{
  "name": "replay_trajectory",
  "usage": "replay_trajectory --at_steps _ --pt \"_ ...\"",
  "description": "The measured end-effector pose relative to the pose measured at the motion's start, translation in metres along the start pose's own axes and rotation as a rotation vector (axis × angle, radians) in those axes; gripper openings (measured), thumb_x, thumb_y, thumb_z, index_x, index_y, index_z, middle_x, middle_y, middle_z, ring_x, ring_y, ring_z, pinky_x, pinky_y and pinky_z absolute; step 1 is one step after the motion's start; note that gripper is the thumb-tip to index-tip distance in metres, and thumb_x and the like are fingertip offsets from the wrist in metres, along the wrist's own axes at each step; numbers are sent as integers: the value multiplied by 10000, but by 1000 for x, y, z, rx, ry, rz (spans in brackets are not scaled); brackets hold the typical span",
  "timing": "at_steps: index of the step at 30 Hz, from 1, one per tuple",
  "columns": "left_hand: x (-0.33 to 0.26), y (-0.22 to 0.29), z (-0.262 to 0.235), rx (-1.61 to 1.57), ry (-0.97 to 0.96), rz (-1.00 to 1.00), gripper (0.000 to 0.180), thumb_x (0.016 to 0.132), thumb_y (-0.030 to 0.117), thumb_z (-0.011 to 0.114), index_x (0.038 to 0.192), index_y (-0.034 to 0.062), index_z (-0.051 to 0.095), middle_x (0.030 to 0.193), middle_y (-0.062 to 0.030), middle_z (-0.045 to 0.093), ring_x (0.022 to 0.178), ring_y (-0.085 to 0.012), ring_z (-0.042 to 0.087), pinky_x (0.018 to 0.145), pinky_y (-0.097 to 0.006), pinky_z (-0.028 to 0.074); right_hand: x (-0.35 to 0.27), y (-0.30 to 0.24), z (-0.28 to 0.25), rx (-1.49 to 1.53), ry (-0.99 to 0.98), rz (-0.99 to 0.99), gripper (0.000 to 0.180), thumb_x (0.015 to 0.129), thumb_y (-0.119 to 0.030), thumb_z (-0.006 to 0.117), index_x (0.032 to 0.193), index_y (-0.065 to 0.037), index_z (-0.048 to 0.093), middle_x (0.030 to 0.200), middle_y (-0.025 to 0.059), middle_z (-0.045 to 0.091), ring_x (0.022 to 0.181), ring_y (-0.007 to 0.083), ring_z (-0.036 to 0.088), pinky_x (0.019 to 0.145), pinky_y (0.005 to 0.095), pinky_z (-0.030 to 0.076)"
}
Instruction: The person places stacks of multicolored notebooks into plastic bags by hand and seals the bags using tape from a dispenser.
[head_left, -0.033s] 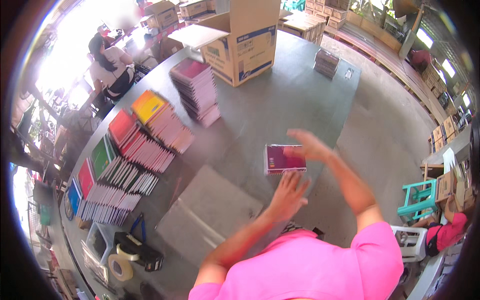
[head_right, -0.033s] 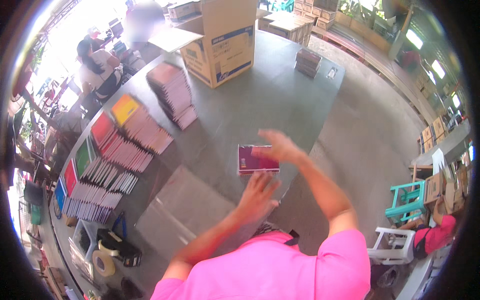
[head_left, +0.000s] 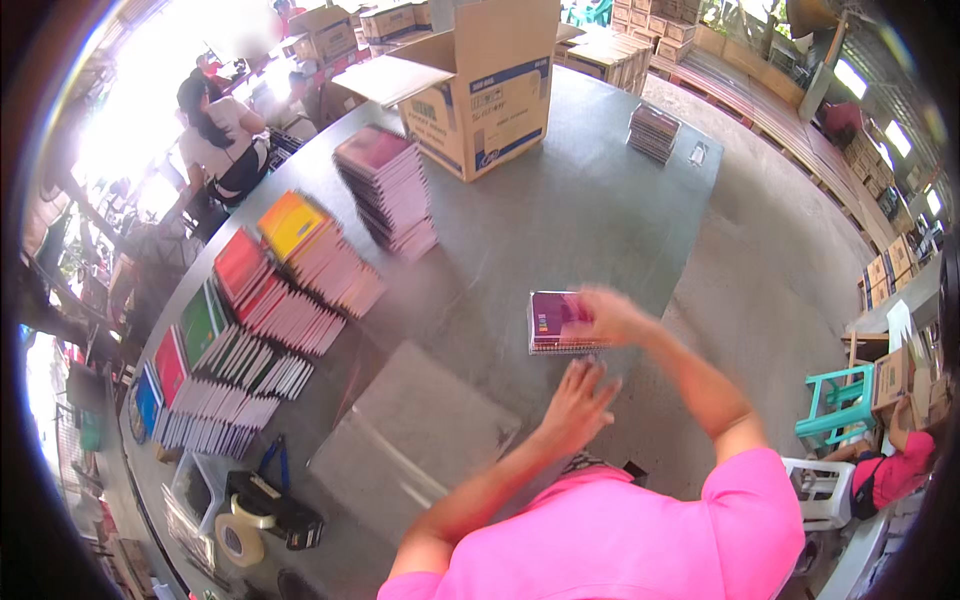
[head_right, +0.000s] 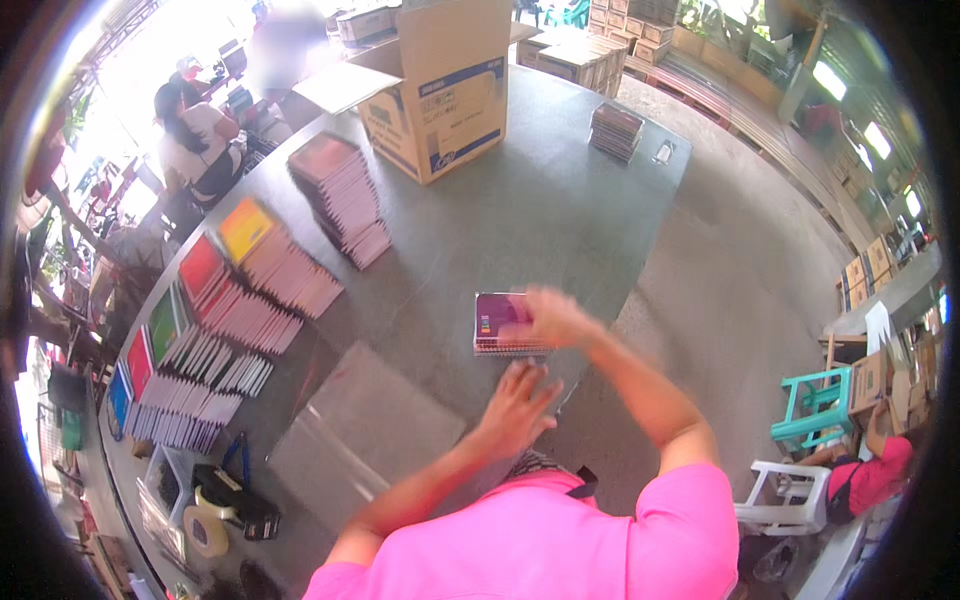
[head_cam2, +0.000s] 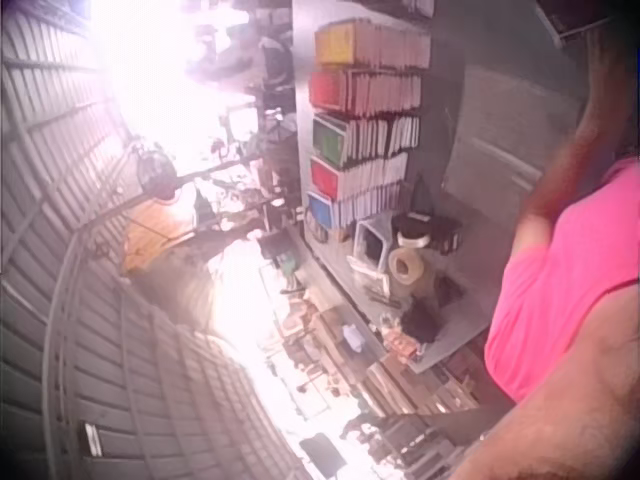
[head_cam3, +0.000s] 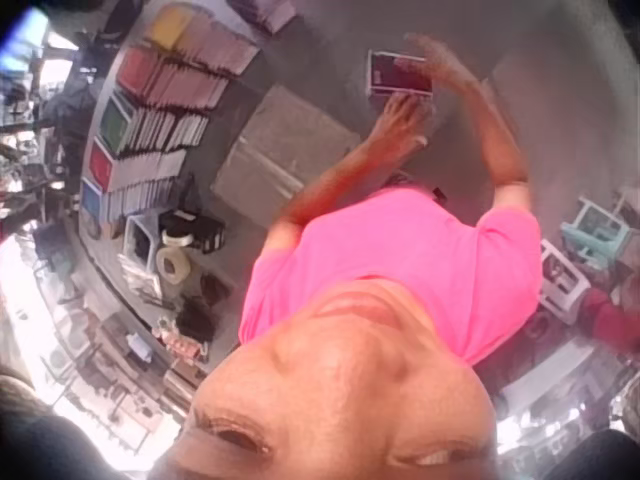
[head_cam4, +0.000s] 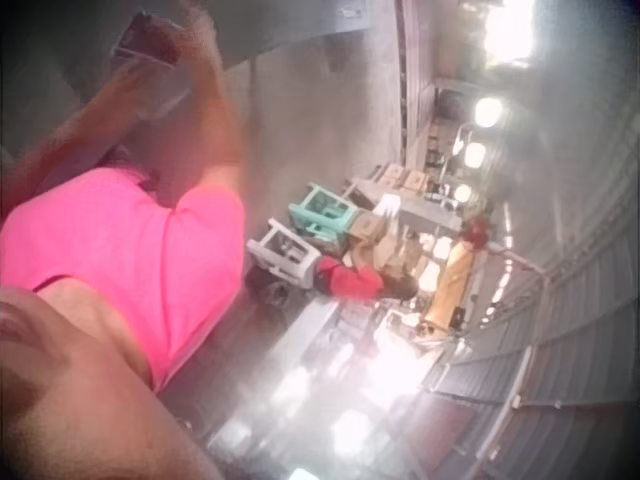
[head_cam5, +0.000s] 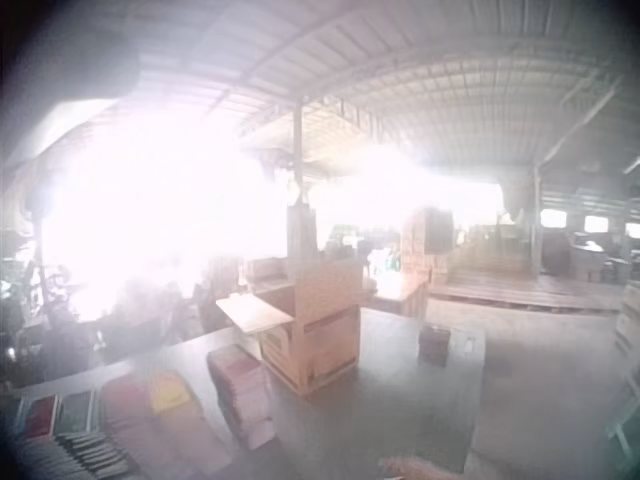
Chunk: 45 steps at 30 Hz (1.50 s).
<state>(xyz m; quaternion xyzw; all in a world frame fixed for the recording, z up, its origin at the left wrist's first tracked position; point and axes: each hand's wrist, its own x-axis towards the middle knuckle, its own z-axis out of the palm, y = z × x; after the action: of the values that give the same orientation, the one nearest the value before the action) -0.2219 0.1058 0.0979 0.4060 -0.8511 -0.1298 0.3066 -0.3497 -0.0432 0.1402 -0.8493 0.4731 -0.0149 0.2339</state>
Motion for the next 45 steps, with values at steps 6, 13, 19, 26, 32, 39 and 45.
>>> replay_trajectory --at_steps 6,13,19,26,32,39,45 --pt "28 -23 55 -47 -124 -136 435 723 259 689 1107 95 568 1216 -165 420 1190 -376 353 978 -488 311 43 55 5 -196 103 -104 1052 486 -402 832 1381 -280 292 1459 149 196 1356 390 129 986 643 261" --pt "118 -76 85 -27 11 -146 232 796 284 637 904 92 564 1035 -106 476 1048 -305 442 865 -431 352 164 110 -83 -47 -45 -424 783 488 -379 804 1171 -155 492 1132 146 500 1139 326 418 923 477 357" --pt "131 -76 87 13 -16 -222 177 818 270 625 814 108 553 931 -56 484 970 -245 473 831 -386 357 269 267 -241 -313 810 33 782 379 -349 799 1082 -170 507 1022 73 498 980 277 478 848 409 361" --pt "140 -63 84 22 -57 -266 167 832 269 599 844 109 551 947 -57 485 992 -226 464 849 -364 358 276 417 -278 -321 849 448 855 462 -316 821 1232 -138 495 1209 133 519 1160 287 477 1011 399 361" --pt "139 -64 87 63 -94 -299 169 801 286 638 832 136 568 956 -33 485 1018 -205 448 860 -361 348 294 408 -285 -98 712 301 779 521 -321 830 1201 -77 537 1213 180 529 1150 307 499 962 341 414" --pt "135 -66 82 72 -56 -292 170 850 277 572 876 109 562 982 -54 492 1040 -221 446 865 -366 355 312 354 -245 -557 735 447 721 713 -156 619 1372 -161 326 1391 179 322 1310 336 283 1068 565 176" --pt "131 -71 97 49 100 -255 183 859 255 542 907 79 550 985 -93 497 1039 -249 453 891 -398 358 261 211 -115 -558 586 411 836 788 -346 652 1436 -120 174 1508 136 77 1386 339 82 1054 592 156"
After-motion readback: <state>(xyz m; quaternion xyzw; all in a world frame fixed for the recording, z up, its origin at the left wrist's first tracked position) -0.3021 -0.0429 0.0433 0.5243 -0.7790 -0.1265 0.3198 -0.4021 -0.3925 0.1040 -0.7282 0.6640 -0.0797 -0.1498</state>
